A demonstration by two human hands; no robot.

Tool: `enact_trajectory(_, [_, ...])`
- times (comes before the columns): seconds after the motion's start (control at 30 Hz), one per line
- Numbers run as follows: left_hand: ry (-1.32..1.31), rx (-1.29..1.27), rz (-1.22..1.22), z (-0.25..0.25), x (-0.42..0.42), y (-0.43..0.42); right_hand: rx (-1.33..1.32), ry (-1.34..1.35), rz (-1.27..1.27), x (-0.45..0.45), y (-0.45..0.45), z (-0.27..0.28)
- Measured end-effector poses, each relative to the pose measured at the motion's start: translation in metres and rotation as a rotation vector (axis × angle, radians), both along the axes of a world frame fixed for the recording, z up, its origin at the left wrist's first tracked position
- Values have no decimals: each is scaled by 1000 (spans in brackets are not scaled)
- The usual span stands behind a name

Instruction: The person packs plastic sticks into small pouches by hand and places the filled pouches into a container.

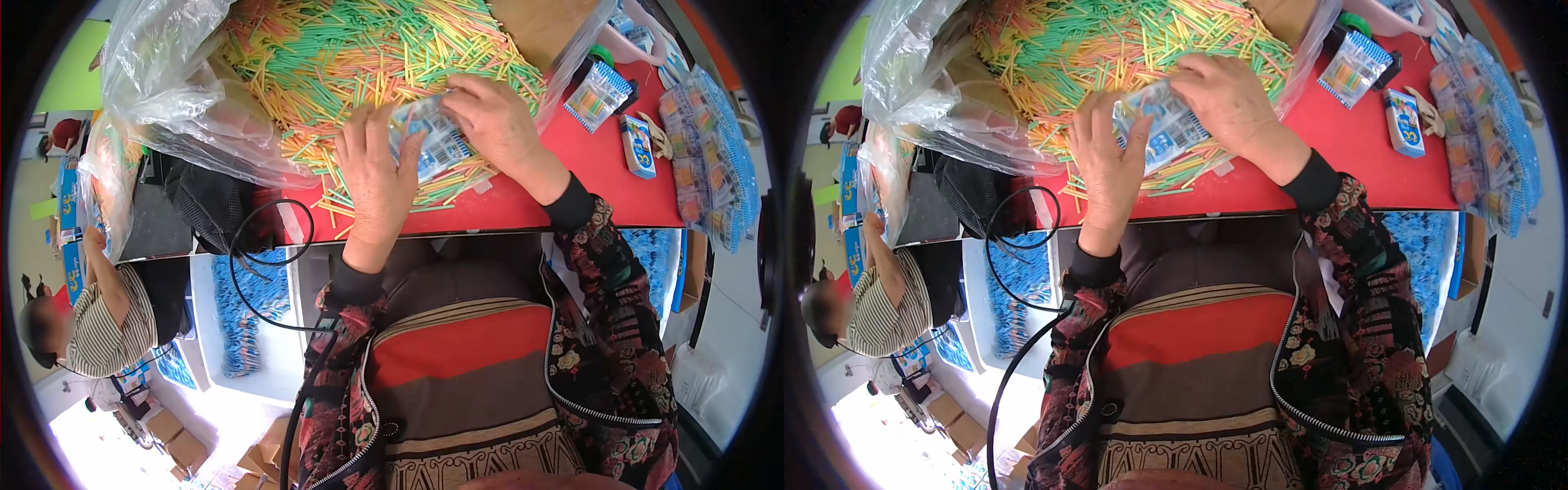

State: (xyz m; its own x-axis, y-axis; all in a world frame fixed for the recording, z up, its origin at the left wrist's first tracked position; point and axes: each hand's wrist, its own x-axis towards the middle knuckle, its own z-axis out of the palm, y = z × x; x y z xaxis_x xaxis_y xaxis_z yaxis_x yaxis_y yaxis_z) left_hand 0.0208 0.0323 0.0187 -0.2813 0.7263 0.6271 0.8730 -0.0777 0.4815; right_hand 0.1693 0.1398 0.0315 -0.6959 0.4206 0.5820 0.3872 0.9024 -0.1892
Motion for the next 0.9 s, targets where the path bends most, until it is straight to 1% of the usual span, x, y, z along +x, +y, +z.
enact_trajectory(0.07, [-21, 60, -4, 12, 0, 6, 16, 116, -77, 1, -4, 8])
enact_trajectory(0.1, [-22, 61, -6, 19, 1, 7, 16, 115, -79, 1, -5, 9])
enact_trajectory(0.17, [-680, -205, -135, 31, 5, 8, -72, 200, -24, 1, -6, 10])
enact_trajectory(0.2, [-682, -207, -139, 26, 3, 10, -72, 198, -28, 1, -6, 7])
enact_trajectory(0.27, [-1293, -34, -417, 14, -2, 16, -389, 391, 96, 1, -6, 2])
enact_trajectory(0.3, [-1294, -36, -419, 8, -3, 17, -389, 391, 93, -1, -7, 2])
enact_trajectory(0.37, [-1432, 27, -430, 5, -1, 17, -1026, 741, 136, -3, -11, 4])
enact_trajectory(0.4, [-1434, 23, -428, 2, 1, 17, -1030, 741, 133, -1, -10, 3])
enact_trajectory(0.47, [-1411, 120, -388, -4, 5, 21, -1304, 542, 132, 0, -5, 2])
enact_trajectory(0.5, [-1412, 118, -387, -9, 4, 23, -1305, 542, 130, 1, -4, 1])
enact_trajectory(0.57, [-1306, 69, -342, -15, 0, 25, -1134, 326, -114, 0, -1, -1])
enact_trajectory(0.6, [-1307, 68, -341, -17, -3, 25, -1135, 325, -115, 1, 3, -2])
enact_trajectory(0.67, [-1161, -6, -271, -10, -9, 23, -768, 321, -167, 6, 11, -5])
enact_trajectory(0.7, [-1162, -6, -272, -9, -13, 23, -768, 321, -169, 8, 14, -6])
enact_trajectory(0.77, [-309, -14, -39, -3, -19, 23, -623, 410, -163, 10, 16, -7])
enact_trajectory(0.8, [-310, -15, -39, 0, -17, 23, -624, 409, -164, 11, 15, -5])
enact_trajectory(0.87, [120, 97, 62, 23, -5, 20, -782, 425, -60, 12, 6, 7])
enact_trajectory(0.9, [119, 95, 63, 21, -3, 19, -784, 423, -60, 10, 1, 9])
